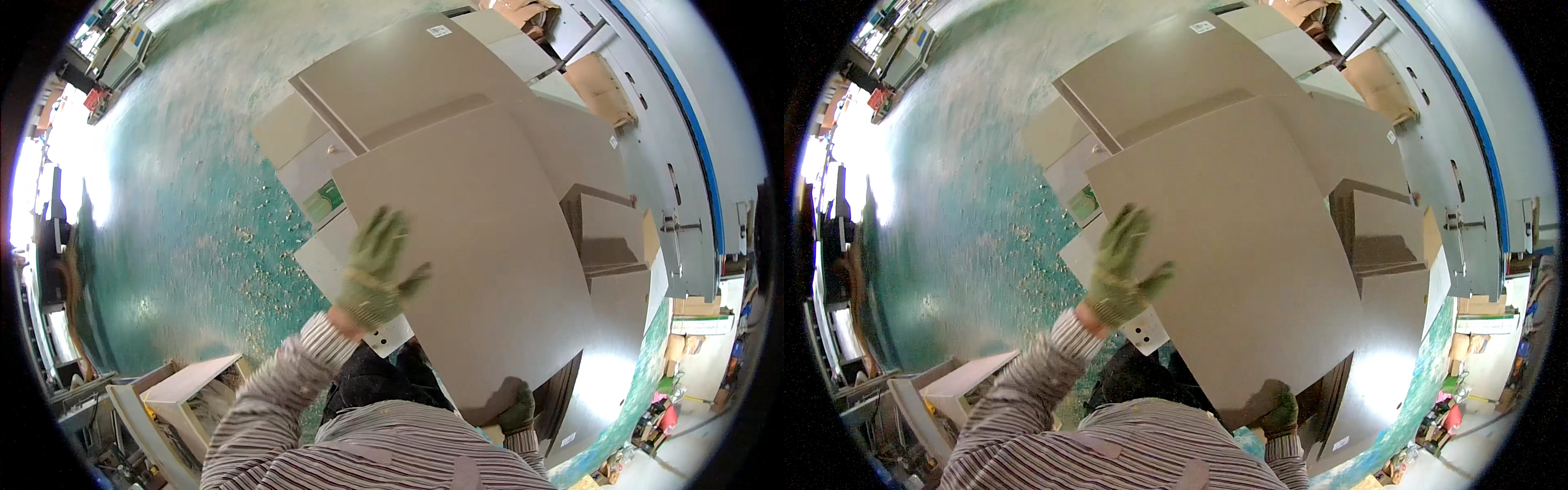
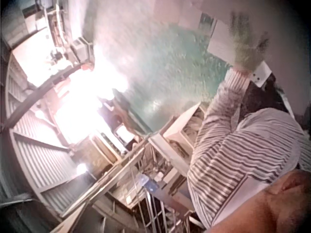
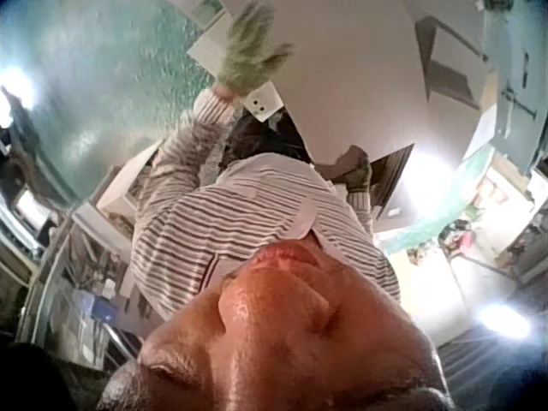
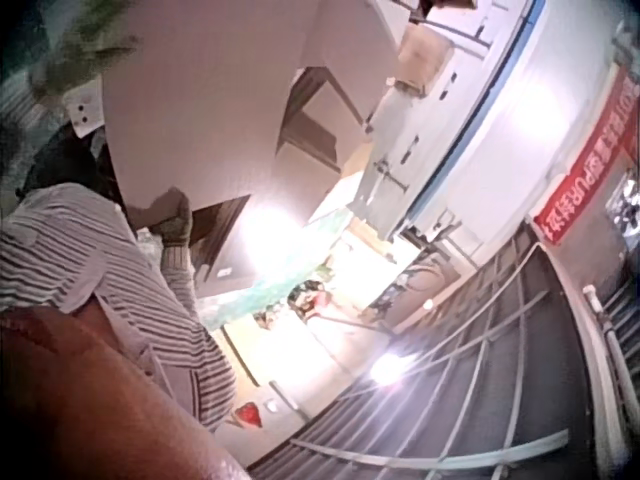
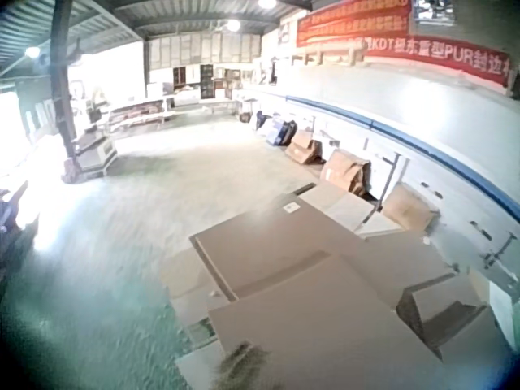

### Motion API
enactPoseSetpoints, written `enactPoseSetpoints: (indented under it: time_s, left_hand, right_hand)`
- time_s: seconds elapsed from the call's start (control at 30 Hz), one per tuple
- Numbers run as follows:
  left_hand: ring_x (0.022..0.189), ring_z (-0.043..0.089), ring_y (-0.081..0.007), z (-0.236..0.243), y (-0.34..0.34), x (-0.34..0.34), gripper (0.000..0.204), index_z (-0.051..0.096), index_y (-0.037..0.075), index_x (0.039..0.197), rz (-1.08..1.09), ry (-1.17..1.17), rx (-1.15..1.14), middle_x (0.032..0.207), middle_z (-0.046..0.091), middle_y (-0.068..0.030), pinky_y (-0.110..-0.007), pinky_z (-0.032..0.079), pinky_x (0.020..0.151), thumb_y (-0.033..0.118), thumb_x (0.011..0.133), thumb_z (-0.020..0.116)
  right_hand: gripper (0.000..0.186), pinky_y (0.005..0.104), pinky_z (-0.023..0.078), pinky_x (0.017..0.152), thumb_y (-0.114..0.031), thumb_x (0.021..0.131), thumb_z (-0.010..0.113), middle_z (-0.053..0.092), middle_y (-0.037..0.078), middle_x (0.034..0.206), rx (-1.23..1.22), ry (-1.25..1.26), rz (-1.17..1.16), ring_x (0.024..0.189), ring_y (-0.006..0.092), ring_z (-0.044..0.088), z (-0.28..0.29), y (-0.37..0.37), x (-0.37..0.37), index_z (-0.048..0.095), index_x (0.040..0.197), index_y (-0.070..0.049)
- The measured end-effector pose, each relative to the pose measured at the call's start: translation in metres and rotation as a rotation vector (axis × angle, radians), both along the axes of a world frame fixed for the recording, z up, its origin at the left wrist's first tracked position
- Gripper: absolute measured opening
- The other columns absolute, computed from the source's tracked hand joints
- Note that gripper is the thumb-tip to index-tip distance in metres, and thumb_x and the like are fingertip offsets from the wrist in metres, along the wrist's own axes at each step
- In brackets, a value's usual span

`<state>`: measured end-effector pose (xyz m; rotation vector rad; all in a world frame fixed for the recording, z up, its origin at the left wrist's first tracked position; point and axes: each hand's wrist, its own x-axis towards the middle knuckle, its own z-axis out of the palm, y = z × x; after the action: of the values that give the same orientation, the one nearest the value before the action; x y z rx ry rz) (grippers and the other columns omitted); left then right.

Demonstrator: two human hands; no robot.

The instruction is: The person repeatedly picks up flat wood panels from a stack, places them under a drill press, and drills holes into them. After drilling, the person returns each panel to the stack and repeats the process with the next panel.

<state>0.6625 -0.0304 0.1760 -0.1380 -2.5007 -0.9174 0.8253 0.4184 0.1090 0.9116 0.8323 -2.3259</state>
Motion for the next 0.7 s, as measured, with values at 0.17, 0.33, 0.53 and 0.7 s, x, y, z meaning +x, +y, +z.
enactPoseSetpoints:
  time_s: [0.17, 0.33, 0.53, 0.7]
  left_hand:
    - [0.146, 0.031, -0.0392, 0.010, 0.014, -0.113, 0.083, 0.038, 0.001, 0.149, -0.200, -0.126, -0.331, 0.154, 0.038, -0.0219, -0.048, 0.020, 0.123, 0.056, 0.091, 0.059]
    - [0.148, 0.029, -0.0379, -0.019, -0.047, -0.166, 0.081, 0.038, 0.002, 0.150, -0.101, -0.322, -0.466, 0.155, 0.037, -0.0209, -0.048, 0.016, 0.124, 0.058, 0.094, 0.052]
    - [0.140, 0.040, -0.0379, -0.059, -0.146, -0.071, 0.072, 0.045, 0.000, 0.144, 0.360, -0.366, -0.327, 0.150, 0.044, -0.0210, -0.050, 0.026, 0.119, 0.044, 0.091, 0.066]
    - [0.125, 0.056, -0.0250, -0.078, -0.093, -0.013, 0.057, 0.047, 0.001, 0.143, 0.114, -0.526, 1.399, 0.135, 0.058, -0.0132, -0.038, 0.047, 0.104, 0.033, 0.099, 0.063]
  right_hand:
    - [0.043, 0.0393, 0.054, 0.079, -0.049, 0.103, 0.050, 0.062, 0.006, 0.112, 0.120, 0.027, -0.194, 0.092, 0.0218, 0.060, -0.018, 0.004, 0.013, 0.060, 0.117, -0.010]
    - [0.043, 0.0405, 0.054, 0.087, -0.042, 0.105, 0.047, 0.060, 0.009, 0.120, -0.022, -0.005, -0.202, 0.104, 0.0238, 0.059, -0.053, 0.025, 0.027, 0.055, 0.131, -0.009]
    - [0.044, 0.0409, 0.053, 0.089, -0.040, 0.105, 0.048, 0.059, 0.011, 0.122, 0.151, -0.106, -0.248, 0.107, 0.0249, 0.058, -0.042, 0.011, 0.008, 0.051, 0.135, -0.008]
    - [0.045, 0.0411, 0.053, 0.091, -0.039, 0.104, 0.048, 0.058, 0.012, 0.124, 0.206, -0.127, -0.240, 0.110, 0.0259, 0.058, -0.028, -0.001, -0.014, 0.049, 0.137, -0.008]
